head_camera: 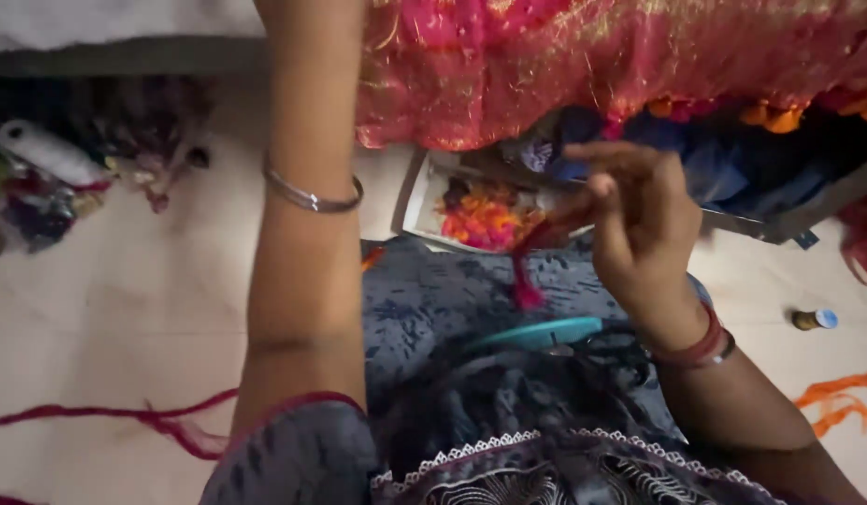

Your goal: Attaching decorative tassels and pom-poms to the edge of a decorated red fabric using a needle, thread, and scissors.

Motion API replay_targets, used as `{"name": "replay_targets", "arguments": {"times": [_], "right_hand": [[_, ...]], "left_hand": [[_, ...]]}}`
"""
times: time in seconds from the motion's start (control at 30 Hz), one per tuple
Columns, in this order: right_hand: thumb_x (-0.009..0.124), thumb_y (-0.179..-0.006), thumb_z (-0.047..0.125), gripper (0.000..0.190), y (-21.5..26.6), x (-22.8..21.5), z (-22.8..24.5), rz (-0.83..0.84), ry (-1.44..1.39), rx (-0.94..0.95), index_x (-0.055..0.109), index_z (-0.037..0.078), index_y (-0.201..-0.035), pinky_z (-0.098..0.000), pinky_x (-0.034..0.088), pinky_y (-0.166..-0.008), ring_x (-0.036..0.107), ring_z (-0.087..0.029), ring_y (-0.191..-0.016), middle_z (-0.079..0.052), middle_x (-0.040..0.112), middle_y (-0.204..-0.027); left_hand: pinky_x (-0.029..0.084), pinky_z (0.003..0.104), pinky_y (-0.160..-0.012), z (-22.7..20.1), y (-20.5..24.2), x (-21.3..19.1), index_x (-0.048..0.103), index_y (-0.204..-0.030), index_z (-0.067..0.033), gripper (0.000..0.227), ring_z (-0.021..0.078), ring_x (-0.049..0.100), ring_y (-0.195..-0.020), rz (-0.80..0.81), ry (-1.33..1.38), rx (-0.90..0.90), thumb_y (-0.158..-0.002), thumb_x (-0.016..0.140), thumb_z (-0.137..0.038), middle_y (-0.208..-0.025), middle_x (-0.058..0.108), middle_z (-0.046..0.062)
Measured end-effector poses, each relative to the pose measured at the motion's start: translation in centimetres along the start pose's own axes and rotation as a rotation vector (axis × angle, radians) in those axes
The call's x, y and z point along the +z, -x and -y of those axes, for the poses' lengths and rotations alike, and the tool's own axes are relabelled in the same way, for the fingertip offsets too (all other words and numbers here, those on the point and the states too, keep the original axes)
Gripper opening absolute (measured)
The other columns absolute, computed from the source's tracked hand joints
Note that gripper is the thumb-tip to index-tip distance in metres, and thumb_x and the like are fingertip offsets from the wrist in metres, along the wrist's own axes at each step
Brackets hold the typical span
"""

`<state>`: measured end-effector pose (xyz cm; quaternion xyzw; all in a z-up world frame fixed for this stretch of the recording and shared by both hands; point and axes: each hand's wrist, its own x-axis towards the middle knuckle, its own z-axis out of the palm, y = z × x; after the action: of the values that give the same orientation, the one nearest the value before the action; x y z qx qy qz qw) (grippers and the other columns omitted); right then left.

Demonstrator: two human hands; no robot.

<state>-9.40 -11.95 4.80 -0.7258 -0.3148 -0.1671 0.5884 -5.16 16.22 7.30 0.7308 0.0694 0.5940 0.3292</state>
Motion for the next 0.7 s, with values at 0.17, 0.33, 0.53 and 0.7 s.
{"name": "replay_targets", "arguments": {"times": [0.17,0.33,0.53,0.7], "right_hand": [[0.049,-0.114,0.005,0.012,2.2,-0.9,-3.7,-0.042,0.036,0.095,0.046,-0.005,-0.119,-0.0304,0.063,-0.069,0.073,-0.018,-0.082,-0.019,0.068,-0.124],[0.049,-0.113,0.007,0.014,4.5,-3.0,-6.4,-0.126,0.015,0.33,0.054,-0.004,-0.121,-0.0291,0.064,-0.066,0.073,-0.016,-0.078,-0.015,0.069,-0.098],[0.05,-0.11,0.009,0.014,5.3,-3.8,-7.4,-0.147,0.109,0.342,0.052,-0.004,-0.115,-0.0285,0.063,-0.063,0.074,-0.016,-0.075,-0.013,0.07,-0.112],[0.051,-0.109,0.01,0.015,5.6,-2.4,-7.6,-0.078,0.093,0.381,0.052,-0.004,-0.114,-0.0277,0.062,-0.062,0.072,-0.015,-0.074,-0.013,0.071,-0.111]], "left_hand": [[0.048,0.04,-0.102,0.6,-0.9,1.6,0.05,-0.118,-0.002,0.051,0.0287,0.058,-0.112,0.041,0.069,-0.001,-0.092,0.087,-0.026,-0.119,0.057,0.017],[0.05,0.039,-0.099,1.7,-0.9,4.0,0.053,-0.116,-0.0003,0.041,0.027,0.06,-0.108,0.115,0.153,-0.001,-0.094,0.082,-0.021,-0.115,0.06,0.016],[0.051,0.037,-0.096,2.1,-1.6,4.2,0.057,-0.113,0.0019,0.029,0.0248,0.063,-0.104,0.186,0.232,0.001,-0.097,0.076,-0.014,-0.111,0.063,0.015],[0.053,0.036,-0.093,3.2,-2.2,1.7,0.06,-0.111,0.0037,0.02,0.0231,0.065,-0.1,0.213,0.248,-0.004,-0.1,0.071,-0.009,-0.108,0.065,0.014]]}}
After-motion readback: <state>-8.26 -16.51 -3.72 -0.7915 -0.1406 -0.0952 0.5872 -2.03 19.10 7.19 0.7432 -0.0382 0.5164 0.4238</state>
